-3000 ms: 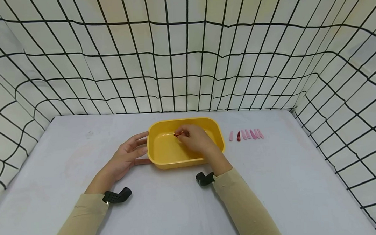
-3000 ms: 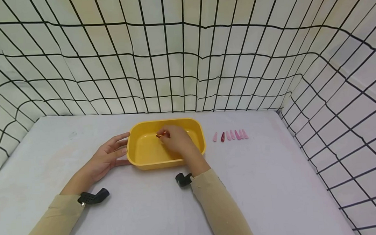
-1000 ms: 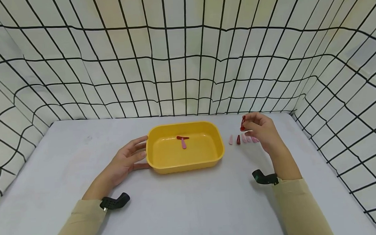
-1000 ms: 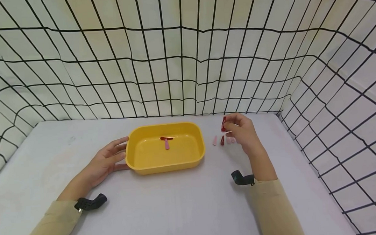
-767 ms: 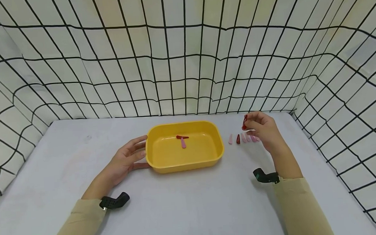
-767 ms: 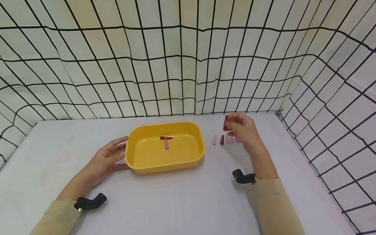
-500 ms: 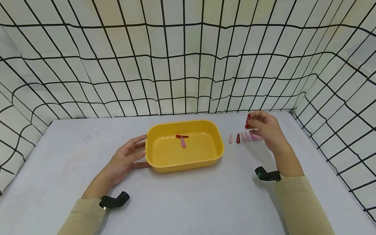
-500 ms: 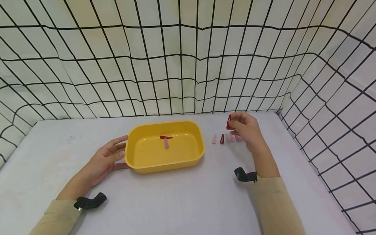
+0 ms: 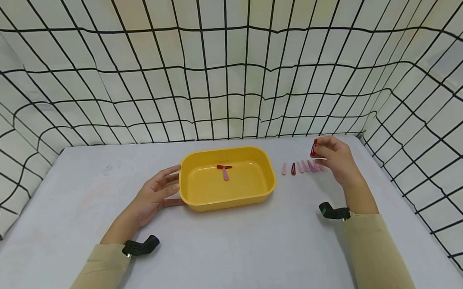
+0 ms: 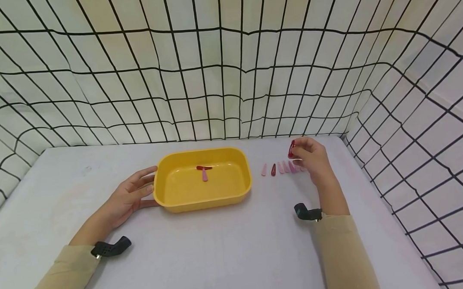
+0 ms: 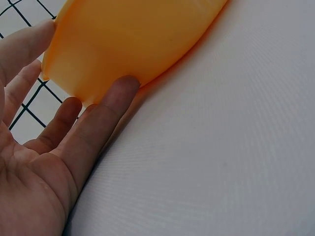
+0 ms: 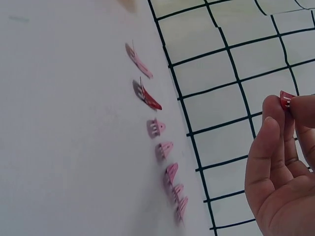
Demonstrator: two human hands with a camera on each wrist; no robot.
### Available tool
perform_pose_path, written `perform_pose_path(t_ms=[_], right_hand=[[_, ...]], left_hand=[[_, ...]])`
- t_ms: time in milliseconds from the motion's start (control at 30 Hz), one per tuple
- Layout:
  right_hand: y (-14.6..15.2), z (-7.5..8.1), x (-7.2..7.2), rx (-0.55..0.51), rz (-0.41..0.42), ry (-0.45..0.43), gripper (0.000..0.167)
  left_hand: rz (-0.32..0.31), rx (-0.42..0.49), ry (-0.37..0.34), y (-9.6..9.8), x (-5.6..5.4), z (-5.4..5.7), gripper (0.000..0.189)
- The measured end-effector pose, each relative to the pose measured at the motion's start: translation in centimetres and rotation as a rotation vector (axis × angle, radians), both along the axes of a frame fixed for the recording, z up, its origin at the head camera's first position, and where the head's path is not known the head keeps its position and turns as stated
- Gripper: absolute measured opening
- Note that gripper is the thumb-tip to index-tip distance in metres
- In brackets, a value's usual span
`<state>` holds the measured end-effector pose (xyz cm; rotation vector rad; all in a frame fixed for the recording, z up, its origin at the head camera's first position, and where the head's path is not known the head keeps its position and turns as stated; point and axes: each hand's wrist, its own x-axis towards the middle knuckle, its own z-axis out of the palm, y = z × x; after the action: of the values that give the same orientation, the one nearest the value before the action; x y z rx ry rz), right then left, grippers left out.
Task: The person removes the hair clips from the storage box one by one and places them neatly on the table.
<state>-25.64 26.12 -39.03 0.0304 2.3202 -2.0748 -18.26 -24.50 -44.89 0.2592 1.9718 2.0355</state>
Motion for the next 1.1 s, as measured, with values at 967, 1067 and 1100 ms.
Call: perform_pose_path(t_ms=[967, 1067, 1100], right_hand=[[3.7, -2.4, -0.9, 0.178, -0.150, -0.106, 0.017], [3.9, -2.6, -1.0, 0.218, -0.165, -0.117, 0.019], [4.0, -2.7, -1.0, 0.234, -0.171, -0.122, 0.021]], left_hand=[[-0.001, -0.002, 0.015, 0.0, 0.0, -0.2, 0.055], [0.003, -0.007, 0.013, 0.0, 0.0, -0.2, 0.055], [0.004, -0.009, 0.013, 0.0, 0.0, -0.2, 0.055]])
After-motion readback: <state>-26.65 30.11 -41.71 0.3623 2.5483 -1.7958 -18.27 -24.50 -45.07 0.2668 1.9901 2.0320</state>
